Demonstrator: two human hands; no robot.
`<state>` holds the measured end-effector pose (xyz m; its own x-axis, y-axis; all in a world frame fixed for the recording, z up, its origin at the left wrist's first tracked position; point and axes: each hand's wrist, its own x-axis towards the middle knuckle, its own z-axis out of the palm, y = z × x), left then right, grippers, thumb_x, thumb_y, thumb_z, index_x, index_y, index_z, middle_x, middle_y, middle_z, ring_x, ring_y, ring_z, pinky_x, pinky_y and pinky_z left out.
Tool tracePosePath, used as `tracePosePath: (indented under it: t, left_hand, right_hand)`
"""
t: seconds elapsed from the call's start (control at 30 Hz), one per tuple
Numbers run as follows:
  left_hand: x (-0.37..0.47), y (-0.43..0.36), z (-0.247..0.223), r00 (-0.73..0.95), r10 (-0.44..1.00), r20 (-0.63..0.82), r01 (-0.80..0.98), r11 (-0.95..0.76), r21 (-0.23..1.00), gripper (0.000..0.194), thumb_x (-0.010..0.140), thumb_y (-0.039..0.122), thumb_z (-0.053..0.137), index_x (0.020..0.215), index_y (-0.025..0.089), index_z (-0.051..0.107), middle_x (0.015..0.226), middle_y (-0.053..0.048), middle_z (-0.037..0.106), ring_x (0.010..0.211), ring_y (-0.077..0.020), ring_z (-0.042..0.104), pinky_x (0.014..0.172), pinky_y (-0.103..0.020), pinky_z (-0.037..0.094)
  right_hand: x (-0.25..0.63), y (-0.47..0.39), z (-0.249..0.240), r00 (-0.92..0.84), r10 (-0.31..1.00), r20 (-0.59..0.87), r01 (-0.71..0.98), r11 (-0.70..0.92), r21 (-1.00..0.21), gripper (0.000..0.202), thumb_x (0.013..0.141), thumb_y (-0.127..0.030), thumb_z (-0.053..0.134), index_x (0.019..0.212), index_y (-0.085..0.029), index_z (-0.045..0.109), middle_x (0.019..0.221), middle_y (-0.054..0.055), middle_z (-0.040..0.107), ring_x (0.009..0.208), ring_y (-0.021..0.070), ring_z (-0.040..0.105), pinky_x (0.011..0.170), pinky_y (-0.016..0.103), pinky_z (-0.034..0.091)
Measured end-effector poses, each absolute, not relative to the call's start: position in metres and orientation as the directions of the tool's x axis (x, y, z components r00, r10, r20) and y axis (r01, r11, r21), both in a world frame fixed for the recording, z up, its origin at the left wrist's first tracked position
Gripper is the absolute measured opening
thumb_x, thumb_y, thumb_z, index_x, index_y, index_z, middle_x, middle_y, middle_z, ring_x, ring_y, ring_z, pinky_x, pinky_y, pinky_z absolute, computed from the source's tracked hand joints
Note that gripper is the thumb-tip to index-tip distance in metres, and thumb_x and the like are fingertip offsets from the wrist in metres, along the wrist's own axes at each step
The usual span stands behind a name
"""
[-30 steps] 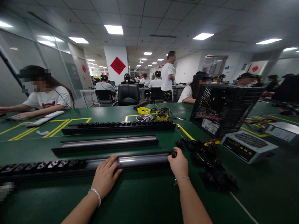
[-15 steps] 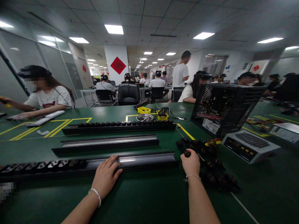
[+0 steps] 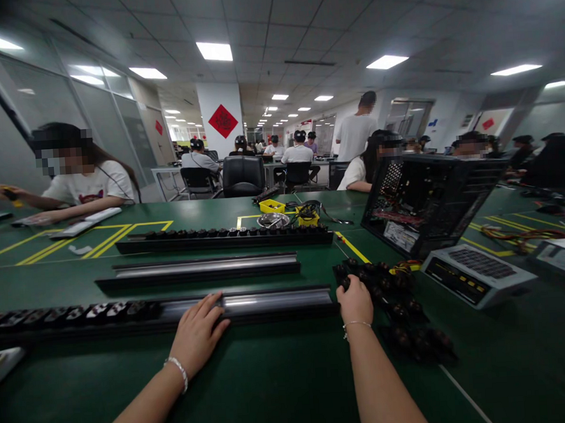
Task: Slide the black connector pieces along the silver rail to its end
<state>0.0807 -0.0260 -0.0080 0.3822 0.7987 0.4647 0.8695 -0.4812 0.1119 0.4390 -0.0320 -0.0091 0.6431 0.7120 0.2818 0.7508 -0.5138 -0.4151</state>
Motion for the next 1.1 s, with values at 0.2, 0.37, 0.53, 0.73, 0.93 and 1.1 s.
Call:
tracePosePath:
  t: [0.2,0.37,0.53,0.73,0.93,1.1]
  left_hand:
    - [0.080,-0.027,-0.006,0.384,0.801,0.459,0.874,-0.476,0.100,0.020,0.084,0.037,0.043,0.087,0.025,0.059,0.132,-0.002,0.048,0.120,-0.0237,0.043,0.092,-0.042,0.040]
    - [0.080,-0.026,-0.006,0.385,0.799,0.463,0.871,-0.480,0.105,0.020,0.083,0.037,0.044,0.087,0.025,0.060,0.132,-0.002,0.048,0.120,-0.0240,0.044,0.092,-0.042,0.039]
    - [0.080,-0.026,-0.006,0.387,0.800,0.459,0.869,-0.482,0.107,0.021,0.083,0.036,0.043,0.086,0.024,0.060,0.132,-0.003,0.048,0.120,-0.0240,0.043,0.093,-0.042,0.039]
    - [0.080,-0.026,-0.006,0.384,0.810,0.444,0.874,-0.474,0.109,0.022,0.084,0.037,0.042,0.086,0.025,0.060,0.132,-0.002,0.048,0.121,-0.0236,0.042,0.094,-0.042,0.038]
    - [0.081,-0.026,-0.005,0.383,0.818,0.429,0.877,-0.468,0.110,0.022,0.083,0.037,0.043,0.087,0.024,0.061,0.132,-0.002,0.048,0.121,-0.0235,0.042,0.094,-0.041,0.038]
    - [0.080,-0.027,-0.004,0.380,0.821,0.425,0.877,-0.466,0.116,0.023,0.083,0.038,0.043,0.087,0.024,0.061,0.133,-0.002,0.047,0.121,-0.0234,0.041,0.094,-0.041,0.038]
  right_hand:
    - [0.434,-0.032,-0.002,0.580,0.761,0.292,0.813,-0.520,-0.260,0.042,0.082,-0.029,0.035,0.120,-0.019,0.051,0.106,0.010,0.058,0.095,0.0241,0.052,0.074,0.033,0.041]
    - [0.433,-0.035,-0.001,0.572,0.762,0.303,0.819,-0.518,-0.247,0.041,0.083,-0.031,0.037,0.118,-0.016,0.052,0.107,0.010,0.058,0.096,0.0242,0.051,0.077,0.032,0.040]
    - [0.438,-0.037,-0.006,0.556,0.768,0.318,0.829,-0.489,-0.271,0.042,0.082,-0.033,0.040,0.118,-0.016,0.052,0.112,0.010,0.057,0.099,0.0234,0.051,0.083,0.032,0.038]
    - [0.443,-0.038,-0.012,0.545,0.767,0.337,0.836,-0.469,-0.285,0.043,0.081,-0.032,0.041,0.121,-0.017,0.051,0.114,0.010,0.055,0.101,0.0229,0.051,0.082,0.031,0.040]
    - [0.442,-0.040,-0.010,0.596,0.741,0.309,0.800,-0.514,-0.310,0.044,0.083,-0.034,0.038,0.124,-0.025,0.048,0.121,0.007,0.048,0.087,0.0191,0.057,0.063,0.029,0.043]
    - [0.448,-0.042,-0.010,0.561,0.764,0.320,0.822,-0.467,-0.326,0.040,0.083,-0.039,0.038,0.118,-0.026,0.054,0.120,0.005,0.048,0.086,0.0170,0.057,0.061,0.027,0.043]
